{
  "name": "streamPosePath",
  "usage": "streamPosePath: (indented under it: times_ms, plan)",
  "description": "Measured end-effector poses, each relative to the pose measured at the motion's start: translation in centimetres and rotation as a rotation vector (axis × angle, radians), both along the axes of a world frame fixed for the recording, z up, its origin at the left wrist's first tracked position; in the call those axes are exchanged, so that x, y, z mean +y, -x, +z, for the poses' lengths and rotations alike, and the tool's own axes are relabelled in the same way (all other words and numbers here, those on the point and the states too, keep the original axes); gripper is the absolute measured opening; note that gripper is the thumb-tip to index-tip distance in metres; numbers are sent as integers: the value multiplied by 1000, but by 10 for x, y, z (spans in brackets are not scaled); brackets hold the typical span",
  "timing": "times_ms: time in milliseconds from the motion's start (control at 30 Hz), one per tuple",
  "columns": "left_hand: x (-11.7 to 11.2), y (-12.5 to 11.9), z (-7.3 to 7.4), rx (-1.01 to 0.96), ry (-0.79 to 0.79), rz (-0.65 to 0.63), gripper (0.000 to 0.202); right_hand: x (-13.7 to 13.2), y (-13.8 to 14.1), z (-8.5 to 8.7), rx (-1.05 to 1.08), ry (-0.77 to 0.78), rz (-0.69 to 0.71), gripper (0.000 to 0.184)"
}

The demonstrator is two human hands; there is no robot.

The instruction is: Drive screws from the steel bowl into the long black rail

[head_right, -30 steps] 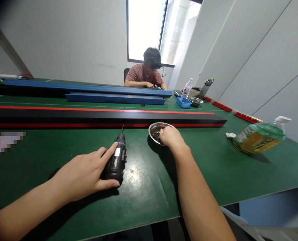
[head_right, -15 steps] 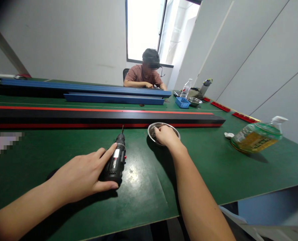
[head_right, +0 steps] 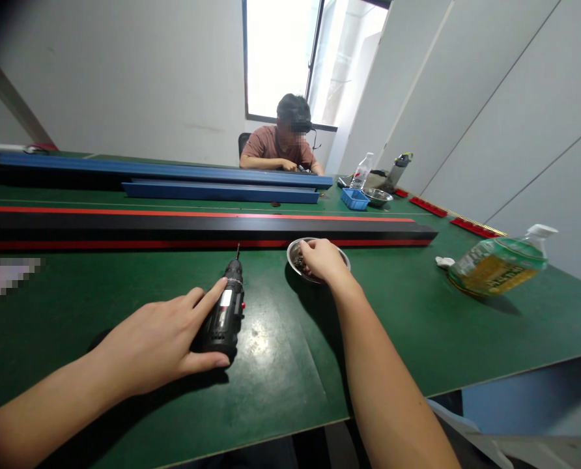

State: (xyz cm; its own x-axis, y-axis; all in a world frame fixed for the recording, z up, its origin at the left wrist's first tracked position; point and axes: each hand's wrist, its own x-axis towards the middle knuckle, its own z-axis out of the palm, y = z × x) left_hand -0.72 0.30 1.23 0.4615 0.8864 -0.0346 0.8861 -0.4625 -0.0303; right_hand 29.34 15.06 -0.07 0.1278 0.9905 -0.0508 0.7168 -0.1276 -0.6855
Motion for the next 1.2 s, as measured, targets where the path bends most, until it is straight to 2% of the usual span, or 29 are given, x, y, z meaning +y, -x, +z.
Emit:
streamPosePath:
  times_ms: [200,400,567,733,933,1200]
  plan:
    - [0,-1,1,2,3,4,102,3,-6,-2,-71,-124,3,37]
    - [0,-1,1,5,4,5,103,3,-6,-2,-96,-137,-6,37]
    - [0,0,-1,2,-32,-8,102,-3,-1,6,-157,-192,-24,35]
    - [0,0,-1,2,-39,-15,102,-9,4,16,-195,-265,-8,43]
    - [0,0,-1,3,-46,-20,102,-12,7,19,-140,-320,9,54]
    - [0,0,-2,4,-31,-16,103,-5,3,9,142,-415,30,58]
